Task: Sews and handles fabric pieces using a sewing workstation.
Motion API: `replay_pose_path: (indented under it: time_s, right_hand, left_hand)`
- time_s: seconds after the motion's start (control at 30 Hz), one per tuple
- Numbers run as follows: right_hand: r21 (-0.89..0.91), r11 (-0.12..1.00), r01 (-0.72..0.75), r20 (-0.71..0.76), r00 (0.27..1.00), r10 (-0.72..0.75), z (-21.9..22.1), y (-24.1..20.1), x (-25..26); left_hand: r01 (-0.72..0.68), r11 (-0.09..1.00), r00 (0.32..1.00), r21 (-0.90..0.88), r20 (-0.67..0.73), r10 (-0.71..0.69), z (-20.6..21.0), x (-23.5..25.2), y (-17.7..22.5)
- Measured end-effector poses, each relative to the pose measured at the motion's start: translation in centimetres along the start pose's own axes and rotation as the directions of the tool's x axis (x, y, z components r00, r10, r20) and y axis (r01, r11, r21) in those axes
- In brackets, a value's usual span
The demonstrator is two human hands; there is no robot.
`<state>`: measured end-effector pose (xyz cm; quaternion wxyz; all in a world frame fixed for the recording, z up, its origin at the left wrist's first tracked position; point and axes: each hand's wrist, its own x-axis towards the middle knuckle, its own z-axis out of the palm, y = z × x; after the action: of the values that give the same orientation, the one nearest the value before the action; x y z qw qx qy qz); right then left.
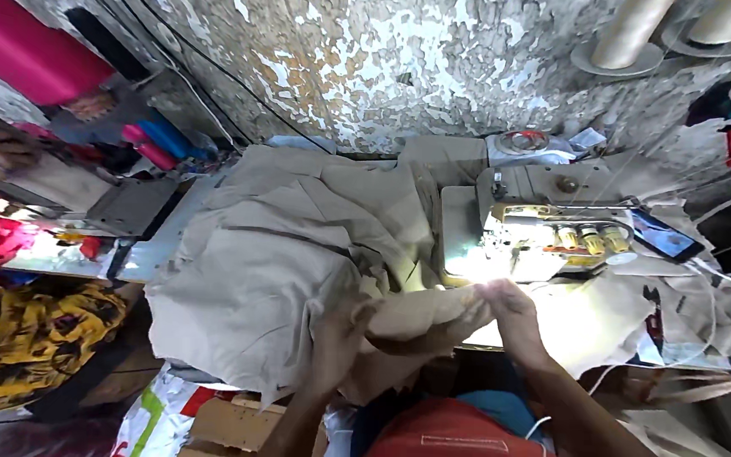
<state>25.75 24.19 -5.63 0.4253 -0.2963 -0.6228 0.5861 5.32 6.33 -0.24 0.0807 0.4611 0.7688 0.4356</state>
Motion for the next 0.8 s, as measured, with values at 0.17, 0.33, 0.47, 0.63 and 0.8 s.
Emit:
replay_pose_path:
  time_s: [0.17, 0.33, 0.47, 0.63, 0.8]
  right_hand:
    - [0.244, 0.969, -0.032, 0.161, 0.987, -0.008, 2.4, -3.2, -0.7]
    - [-0.161, 0.94, 0.3, 0.159, 0.948, -0.276, 1.9, 2.8, 0.6]
    - [-0.383, 0.855, 0.35, 0.297, 0.923, -0.244, 1.9, 7.9, 0.2]
    - [-0.389, 0.882, 0.267, 0.281, 0.946, -0.162, 1.4, 11.4, -1.4]
    - [-0.364, 0.927, 0.087, 0.334, 0.941, 0.043, 0.9, 8.7, 0.0]
  left_hand:
    - [0.052, 0.899, 0.974, -0.436, -0.175, -0.141, -2.8, 1.4, 4.4]
    - [0.0, 0.996, 0.974, 0.086, -0.226, 0.02, -1.2, 0.2, -0.5]
    - [0.342, 0.899, 0.935, 0.274, -0.007, -0.353, 2.6, 1.3, -6.1]
    - [0.379, 0.855, 0.908, 0.354, 0.035, -0.417, 5.8, 0.9, -8.4]
    - [0.289, 0.923, 0.955, 0.254, -0.012, -0.296, 5.0, 0.9, -8.1]
